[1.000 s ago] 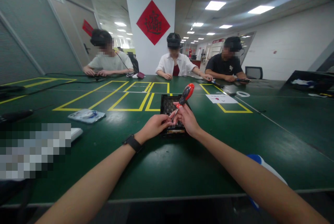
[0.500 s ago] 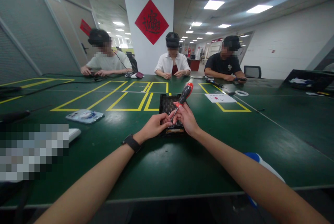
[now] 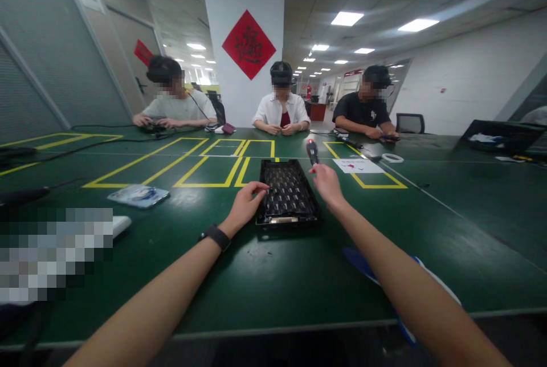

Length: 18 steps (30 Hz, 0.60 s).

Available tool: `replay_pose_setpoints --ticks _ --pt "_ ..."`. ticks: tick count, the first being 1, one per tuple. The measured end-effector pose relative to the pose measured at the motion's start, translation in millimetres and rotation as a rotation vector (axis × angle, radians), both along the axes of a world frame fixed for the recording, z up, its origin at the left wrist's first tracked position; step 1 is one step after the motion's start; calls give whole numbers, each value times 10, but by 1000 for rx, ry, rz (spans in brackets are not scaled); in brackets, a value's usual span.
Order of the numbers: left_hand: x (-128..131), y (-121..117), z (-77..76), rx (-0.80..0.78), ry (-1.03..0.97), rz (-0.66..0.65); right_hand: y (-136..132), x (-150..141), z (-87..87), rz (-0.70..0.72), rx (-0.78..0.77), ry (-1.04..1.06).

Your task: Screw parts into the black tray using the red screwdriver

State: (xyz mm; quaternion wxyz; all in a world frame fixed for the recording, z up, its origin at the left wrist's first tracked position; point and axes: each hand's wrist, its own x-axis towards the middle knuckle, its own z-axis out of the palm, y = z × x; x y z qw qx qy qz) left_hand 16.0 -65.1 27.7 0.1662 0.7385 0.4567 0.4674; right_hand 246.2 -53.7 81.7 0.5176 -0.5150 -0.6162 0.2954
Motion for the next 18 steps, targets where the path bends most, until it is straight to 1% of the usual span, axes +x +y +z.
replay_pose_setpoints --ticks 1,3,4,5,6,8,11,13,14,16,17,18 --pt "-10 77 -44 -2 4 57 39 80 -7 -121 -54 -246" --pt "-6 226 -119 -37 -6 144 81 188 -60 -284 -190 -637" --pt "8 294 -147 -88 -44 195 87 216 -99 -311 -255 -754" --pt "26 354 -168 -160 -88 233 88 229 -141 -317 -304 -817" --pt "46 405 -183 -226 -124 250 85 234 -181 -313 -337 -846" --pt "80 480 -201 -252 -136 256 79 232 -246 -300 -359 -859" --pt "89 531 -222 -246 -114 229 62 234 -282 -288 -366 -893" --pt "72 539 -239 -235 -93 210 32 227 -260 -298 -356 -912" --pt "63 538 -247 -227 -82 208 13 210 -237 -320 -319 -928" --pt "50 533 -258 -218 -64 222 -23 128 -172 -345 -164 -975" --pt "48 530 -261 -217 -56 232 -32 59 -137 -318 -59 -1001" --pt "47 526 -261 -217 -49 236 -31 -27 -104 -241 36 -1024"
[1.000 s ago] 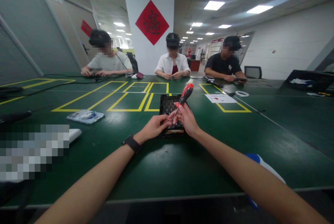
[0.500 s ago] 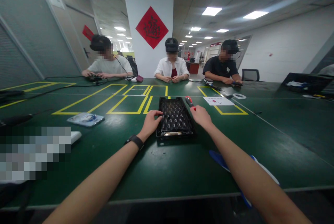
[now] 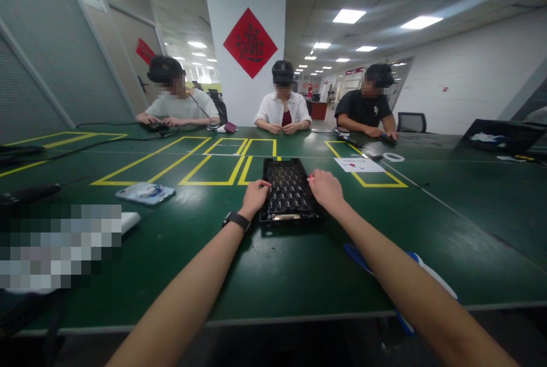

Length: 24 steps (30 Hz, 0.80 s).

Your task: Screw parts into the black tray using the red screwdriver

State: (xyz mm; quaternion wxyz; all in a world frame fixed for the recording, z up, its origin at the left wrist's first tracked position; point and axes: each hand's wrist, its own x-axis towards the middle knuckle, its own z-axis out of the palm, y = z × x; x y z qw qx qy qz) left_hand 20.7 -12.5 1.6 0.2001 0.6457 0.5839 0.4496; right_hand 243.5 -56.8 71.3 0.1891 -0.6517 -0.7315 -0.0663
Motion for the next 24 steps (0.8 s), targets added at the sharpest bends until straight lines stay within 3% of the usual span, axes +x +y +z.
replay_pose_setpoints --ticks 2,3,9,14,18,24 --pt "2 -10 5 -1 5 -3 42 -203 43 245 -49 -30" --pt "4 -16 10 2 4 -2 83 -307 50 301 -91 -37" --pt "8 -60 42 20 16 15 410 -655 -65 337 -169 -2" --pt "13 -62 51 14 54 12 515 -626 -112 378 -162 120" --pt "11 -43 56 16 75 -24 432 -531 -66 461 -223 255" --pt "4 -33 62 29 117 -33 157 -300 -44 659 -536 720"
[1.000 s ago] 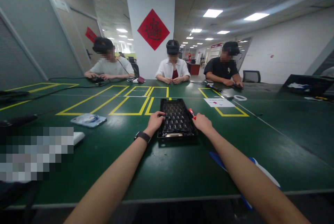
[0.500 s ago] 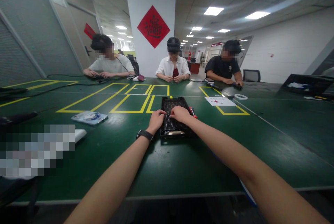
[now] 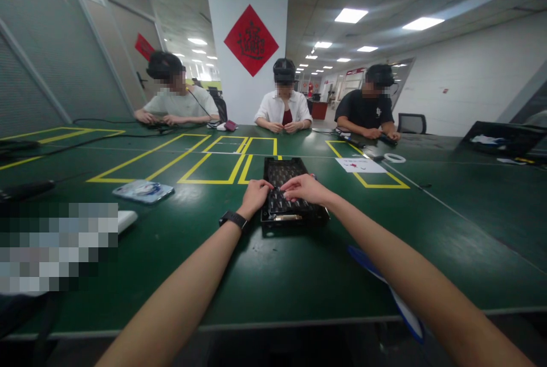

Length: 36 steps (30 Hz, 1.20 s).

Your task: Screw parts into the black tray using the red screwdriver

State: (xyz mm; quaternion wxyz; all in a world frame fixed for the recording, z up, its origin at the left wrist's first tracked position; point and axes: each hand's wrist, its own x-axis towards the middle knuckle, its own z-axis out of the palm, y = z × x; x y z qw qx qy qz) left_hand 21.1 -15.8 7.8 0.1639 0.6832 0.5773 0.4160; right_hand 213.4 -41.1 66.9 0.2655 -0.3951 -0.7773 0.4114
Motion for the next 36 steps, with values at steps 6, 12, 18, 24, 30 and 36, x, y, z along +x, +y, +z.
replay_pose_setpoints --ticks 6,12,18,24,30,36 --pt "0 0 -10 21 19 14 -139 151 -48 67 -61 37" --pt "3 -18 8 18 34 11 -160 209 -10 102 -71 -36" --pt "13 -42 26 50 46 15 -144 272 23 138 57 -142" --pt "14 -60 33 45 33 27 -193 253 96 223 289 -367" --pt "17 -72 30 47 31 33 -215 226 116 194 264 -435" --pt "10 -61 22 26 -1 23 -206 213 91 191 226 -413"
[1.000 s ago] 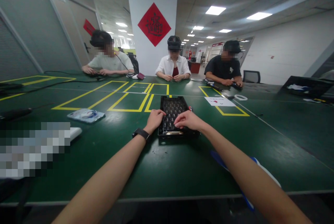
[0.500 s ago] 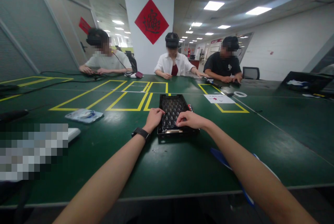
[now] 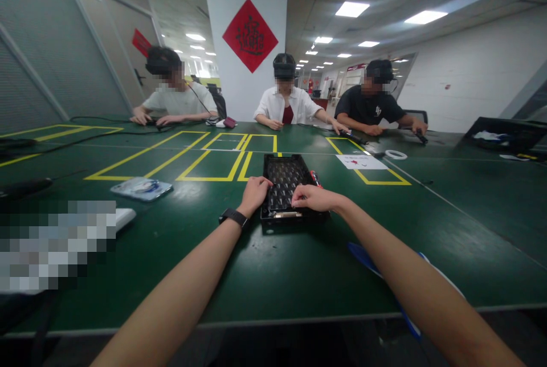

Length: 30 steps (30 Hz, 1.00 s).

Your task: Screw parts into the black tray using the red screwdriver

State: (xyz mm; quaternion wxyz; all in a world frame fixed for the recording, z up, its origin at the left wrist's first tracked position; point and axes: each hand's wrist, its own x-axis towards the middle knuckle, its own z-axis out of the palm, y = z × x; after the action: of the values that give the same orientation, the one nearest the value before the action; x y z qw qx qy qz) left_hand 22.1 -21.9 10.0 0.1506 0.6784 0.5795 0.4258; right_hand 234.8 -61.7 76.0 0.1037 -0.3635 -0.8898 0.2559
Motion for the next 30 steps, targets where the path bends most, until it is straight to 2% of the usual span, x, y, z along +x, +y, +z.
replay_pose_setpoints --ticks 11,13,14,16,18,20,22,23,26,30 --pt "26 -19 51 -43 56 6 17 -23 -45 -53 0 10" --pt "29 -76 109 6 115 48 18 -20 -34 -72 16 30" --pt "33 -122 164 63 164 81 -1 -27 -14 -106 69 68" --pt "58 -248 327 249 320 137 -102 -77 60 -202 294 208" --pt "125 -398 533 395 534 46 -293 -188 154 -220 622 375" --pt "243 -545 721 495 725 -90 -538 -353 226 37 835 376" --pt "389 -666 836 578 863 -173 -766 -534 247 349 936 231" --pt "459 -713 859 620 914 -222 -853 -614 239 450 973 161" --pt "602 -793 824 719 1002 -320 -964 -755 194 565 1019 27" --pt "629 -759 740 774 1052 -421 -899 -742 189 561 1060 -27"
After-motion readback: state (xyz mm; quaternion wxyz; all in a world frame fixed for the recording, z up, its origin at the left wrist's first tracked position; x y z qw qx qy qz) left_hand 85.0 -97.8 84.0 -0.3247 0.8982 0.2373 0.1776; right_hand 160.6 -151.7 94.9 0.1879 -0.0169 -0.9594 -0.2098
